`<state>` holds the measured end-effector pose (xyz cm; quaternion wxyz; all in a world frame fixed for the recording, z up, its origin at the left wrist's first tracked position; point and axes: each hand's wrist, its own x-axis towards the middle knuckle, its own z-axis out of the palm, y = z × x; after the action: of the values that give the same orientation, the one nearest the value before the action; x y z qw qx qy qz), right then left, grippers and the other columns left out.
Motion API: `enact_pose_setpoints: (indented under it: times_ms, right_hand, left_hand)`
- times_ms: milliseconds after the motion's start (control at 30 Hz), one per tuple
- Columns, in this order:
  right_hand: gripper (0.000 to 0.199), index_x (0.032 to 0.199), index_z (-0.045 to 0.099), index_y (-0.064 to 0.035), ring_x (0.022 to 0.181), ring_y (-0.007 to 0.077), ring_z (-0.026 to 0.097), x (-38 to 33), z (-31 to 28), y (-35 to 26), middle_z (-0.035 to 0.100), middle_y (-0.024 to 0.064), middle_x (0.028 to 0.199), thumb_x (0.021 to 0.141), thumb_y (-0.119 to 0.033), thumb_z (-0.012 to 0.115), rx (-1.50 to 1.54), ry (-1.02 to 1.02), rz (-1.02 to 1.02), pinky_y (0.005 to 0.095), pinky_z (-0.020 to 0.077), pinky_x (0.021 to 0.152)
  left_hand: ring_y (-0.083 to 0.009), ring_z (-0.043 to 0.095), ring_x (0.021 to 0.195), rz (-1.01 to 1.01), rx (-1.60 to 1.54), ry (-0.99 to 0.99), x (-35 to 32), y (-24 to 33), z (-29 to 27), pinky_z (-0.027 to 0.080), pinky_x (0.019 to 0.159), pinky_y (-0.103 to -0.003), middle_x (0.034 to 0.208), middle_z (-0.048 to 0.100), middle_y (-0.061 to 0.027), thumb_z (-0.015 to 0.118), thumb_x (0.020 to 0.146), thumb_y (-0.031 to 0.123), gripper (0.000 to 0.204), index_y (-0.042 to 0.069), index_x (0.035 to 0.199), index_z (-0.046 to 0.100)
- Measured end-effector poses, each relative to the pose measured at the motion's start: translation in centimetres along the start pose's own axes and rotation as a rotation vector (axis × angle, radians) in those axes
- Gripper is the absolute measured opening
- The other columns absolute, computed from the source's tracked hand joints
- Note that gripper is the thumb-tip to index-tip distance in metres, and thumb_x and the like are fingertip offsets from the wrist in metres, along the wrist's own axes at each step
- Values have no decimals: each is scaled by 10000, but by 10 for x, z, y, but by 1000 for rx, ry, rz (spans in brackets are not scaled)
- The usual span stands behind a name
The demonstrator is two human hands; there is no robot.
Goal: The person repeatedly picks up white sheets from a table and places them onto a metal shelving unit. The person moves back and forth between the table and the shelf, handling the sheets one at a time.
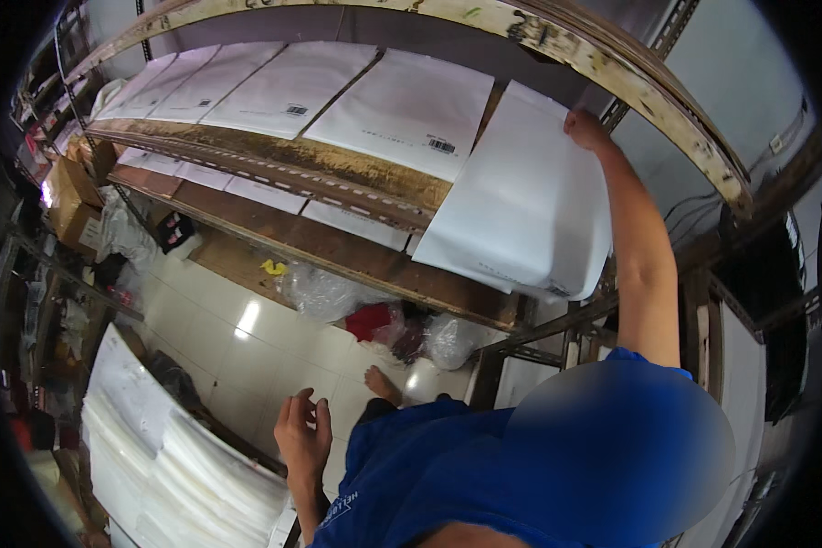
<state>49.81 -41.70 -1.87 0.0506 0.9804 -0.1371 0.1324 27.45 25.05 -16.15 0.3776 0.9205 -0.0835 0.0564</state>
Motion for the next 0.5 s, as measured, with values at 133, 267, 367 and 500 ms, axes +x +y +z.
enact_pose_setpoints:
  times_ms: [133,267,367,500]
  right_hand:
    - [106,766,665,-95,796,257,655,14,68,36,678,110,805,763,-86,559,26,-4,103,365,508,713]
    - [118,782,653,-87,817,281,650,39,84,48,671,127,812,780,-61,538,91,65,86,379,506,732]
    - [107,806,638,-76,825,305,643,60,95,67,662,139,821,798,-60,532,65,193,36,404,503,740]
    - [108,855,629,-64,851,315,633,85,91,82,653,150,862,813,-84,532,65,201,20,413,497,758]
  left_hand:
    - [-325,642,763,-13,151,-220,41,-29,49,511,689,-423,872,636,-159,668,823,217,349,22,1103,595]
    - [-352,642,829,-166,147,-411,60,-57,79,513,735,-434,922,647,-173,668,815,254,409,23,1140,582]
    - [-347,645,825,-216,205,-433,61,-86,95,515,724,-440,909,649,-168,668,812,263,404,28,1126,574]
    - [-342,645,816,-327,233,-480,48,-114,114,514,712,-440,886,652,-164,669,816,264,380,37,1106,574]
